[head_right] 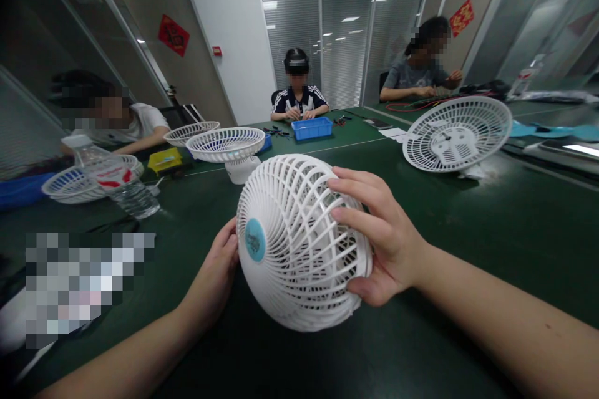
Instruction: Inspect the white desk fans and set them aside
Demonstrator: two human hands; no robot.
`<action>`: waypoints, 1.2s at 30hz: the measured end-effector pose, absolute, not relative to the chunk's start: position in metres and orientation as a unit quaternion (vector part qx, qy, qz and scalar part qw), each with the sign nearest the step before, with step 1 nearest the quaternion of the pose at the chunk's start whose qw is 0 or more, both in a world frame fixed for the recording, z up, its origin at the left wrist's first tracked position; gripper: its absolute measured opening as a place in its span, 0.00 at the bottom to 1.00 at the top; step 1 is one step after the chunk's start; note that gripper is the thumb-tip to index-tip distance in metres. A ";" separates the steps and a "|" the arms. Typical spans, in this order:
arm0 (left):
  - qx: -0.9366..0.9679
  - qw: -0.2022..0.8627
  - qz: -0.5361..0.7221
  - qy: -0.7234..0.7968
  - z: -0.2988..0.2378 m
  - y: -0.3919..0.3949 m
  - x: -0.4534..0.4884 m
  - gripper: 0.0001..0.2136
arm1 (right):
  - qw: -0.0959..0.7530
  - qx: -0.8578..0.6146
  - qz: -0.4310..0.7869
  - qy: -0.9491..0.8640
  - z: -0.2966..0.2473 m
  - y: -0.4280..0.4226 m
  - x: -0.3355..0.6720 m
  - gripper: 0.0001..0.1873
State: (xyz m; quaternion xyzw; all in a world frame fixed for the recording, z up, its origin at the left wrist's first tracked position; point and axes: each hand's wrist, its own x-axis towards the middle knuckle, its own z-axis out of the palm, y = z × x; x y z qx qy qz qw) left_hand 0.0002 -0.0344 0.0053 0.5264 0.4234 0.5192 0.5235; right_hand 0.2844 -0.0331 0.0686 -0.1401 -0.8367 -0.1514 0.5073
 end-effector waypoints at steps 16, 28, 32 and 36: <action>0.541 0.476 0.527 0.452 0.010 -0.037 0.003 0.22 | 0.504 -0.128 -0.151 -0.841 0.068 -0.034 0.285 0.41; 0.539 0.489 0.519 0.448 0.010 -0.038 0.003 0.21 | 0.486 -0.132 -0.163 -0.848 0.071 -0.034 0.288 0.43; 0.539 0.491 0.523 0.441 0.008 -0.037 0.003 0.23 | 0.501 -0.136 -0.165 -0.838 0.069 -0.032 0.287 0.40; 0.602 0.416 0.514 0.447 0.007 -0.039 0.001 0.26 | 0.521 -0.123 -0.161 -0.829 0.066 -0.027 0.285 0.41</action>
